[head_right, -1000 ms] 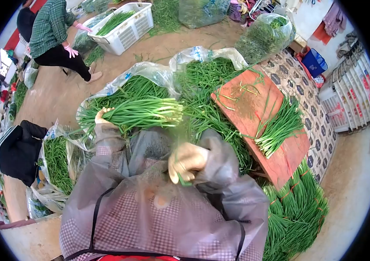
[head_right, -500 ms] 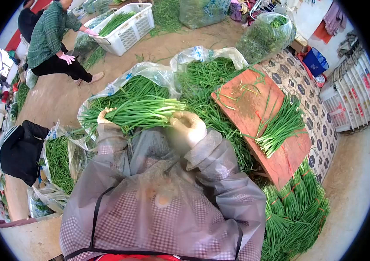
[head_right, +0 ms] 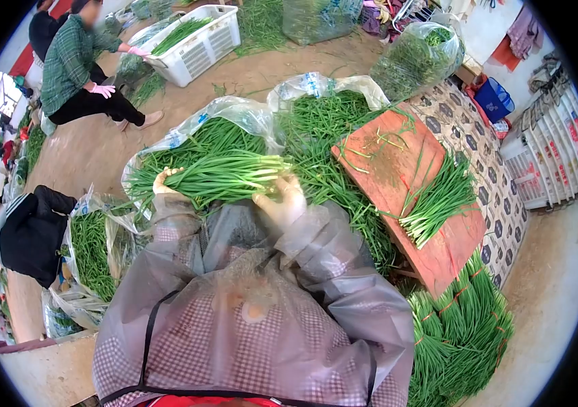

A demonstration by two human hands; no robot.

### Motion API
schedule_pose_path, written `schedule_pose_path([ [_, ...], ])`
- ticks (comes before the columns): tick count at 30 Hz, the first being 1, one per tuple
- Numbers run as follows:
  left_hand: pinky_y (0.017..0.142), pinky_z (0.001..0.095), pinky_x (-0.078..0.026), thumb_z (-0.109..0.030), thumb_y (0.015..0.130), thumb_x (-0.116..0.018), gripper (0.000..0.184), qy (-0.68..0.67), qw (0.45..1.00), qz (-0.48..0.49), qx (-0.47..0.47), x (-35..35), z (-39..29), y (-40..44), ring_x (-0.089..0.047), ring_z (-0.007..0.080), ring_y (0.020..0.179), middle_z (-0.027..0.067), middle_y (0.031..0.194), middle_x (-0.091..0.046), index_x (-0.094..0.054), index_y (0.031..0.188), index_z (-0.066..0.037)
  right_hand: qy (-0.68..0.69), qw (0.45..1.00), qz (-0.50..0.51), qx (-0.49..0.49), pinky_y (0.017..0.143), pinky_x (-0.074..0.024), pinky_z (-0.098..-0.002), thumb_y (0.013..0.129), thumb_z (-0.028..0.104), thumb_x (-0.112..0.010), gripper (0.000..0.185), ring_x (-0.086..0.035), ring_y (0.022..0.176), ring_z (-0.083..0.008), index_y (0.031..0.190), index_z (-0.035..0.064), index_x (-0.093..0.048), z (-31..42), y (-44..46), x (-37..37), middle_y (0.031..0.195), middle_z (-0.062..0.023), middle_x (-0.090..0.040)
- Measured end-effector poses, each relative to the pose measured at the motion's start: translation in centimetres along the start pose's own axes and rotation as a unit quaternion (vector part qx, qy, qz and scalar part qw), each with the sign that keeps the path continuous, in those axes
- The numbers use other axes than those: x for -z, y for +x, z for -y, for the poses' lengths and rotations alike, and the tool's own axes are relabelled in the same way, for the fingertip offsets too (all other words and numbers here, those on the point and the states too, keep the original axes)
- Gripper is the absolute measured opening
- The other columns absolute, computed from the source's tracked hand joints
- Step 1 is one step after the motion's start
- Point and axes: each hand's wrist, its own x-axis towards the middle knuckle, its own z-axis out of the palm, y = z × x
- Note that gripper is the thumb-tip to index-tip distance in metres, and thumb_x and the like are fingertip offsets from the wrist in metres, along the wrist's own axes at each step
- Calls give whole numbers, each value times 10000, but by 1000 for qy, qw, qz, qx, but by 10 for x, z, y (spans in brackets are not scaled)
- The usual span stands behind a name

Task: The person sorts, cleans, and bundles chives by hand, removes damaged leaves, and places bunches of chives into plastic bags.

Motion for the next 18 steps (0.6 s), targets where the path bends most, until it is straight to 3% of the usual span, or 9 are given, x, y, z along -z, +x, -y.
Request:
schedule_pose_path([
  [1,785,426,-490,-60,745,-487,39,-1,1000,0,0,0,-1,0,-466,211,596,34,632,-449,-472,780,-63,239,968,27,-77,956,-424,-328,796,79,-690,394,-536,1090,-202,1168,23,-573,-6,2,-8,1159,-107,-579],
  [2,787,423,-493,-58,749,-492,47,-5,1000,0,3,1,-4,1,-468,209,597,34,632,-449,-473,792,-62,462,872,51,-150,928,-450,-323,793,60,-690,409,-575,1039,-197,1179,27,-559,-15,3,-16,1111,-92,-612],
  [4,790,419,-495,-55,754,-497,55,-10,1000,4,10,-10,-2,-4,-470,206,599,34,632,-449,-473,803,-61,458,878,23,-137,867,-492,-310,763,-13,-699,460,-622,939,-184,1184,35,-520,-35,8,-33,1026,-64,-648],
  [6,798,409,-498,-47,758,-511,69,-14,1000,-20,-12,-22,-3,-18,-474,203,600,37,634,-449,-470,813,-59,329,942,-10,-72,857,-509,-313,727,-75,-709,489,-622,950,-187,1157,35,-504,-36,8,-40,1043,-79,-642],
  [8,804,401,-499,-42,759,-528,63,-11,1000,17,-16,-12,-12,-8,-495,208,623,47,630,-468,-481,799,-57,419,901,-46,-98,858,-516,-322,694,-108,-719,505,-626,956,-194,1124,40,-497,-24,9,-42,1036,-82,-643],
  [12,868,406,-469,-50,766,-540,27,-31,988,149,33,-10,-28,-13,-549,224,713,71,696,-575,-530,790,-42,455,886,31,-87,864,-513,-318,699,-105,-712,492,-620,984,-192,1129,34,-516,-25,1,-37,1039,-76,-645],
  [13,866,399,-468,-56,773,-542,31,-38,983,177,23,-10,-29,-12,-549,219,718,68,699,-573,-535,794,-36,344,936,74,-25,871,-507,-315,708,-100,-704,479,-618,988,-185,1137,28,-533,-29,1,-33,1057,-72,-644],
  [16,860,389,-466,-67,784,-547,49,-43,976,214,3,-17,-26,-19,-545,208,724,65,707,-570,-542,807,-24,287,951,114,-17,894,-488,-309,733,-85,-680,444,-614,993,-167,1153,17,-578,-27,-9,-24,1098,-63,-644],
  [18,857,386,-465,-71,788,-549,60,-36,974,222,-4,-21,-20,-26,-542,202,724,64,713,-569,-543,815,-18,398,904,98,-123,901,-486,-315,741,-89,-670,438,-612,1003,-171,1156,21,-583,-21,-18,-17,1100,-70,-646],
])
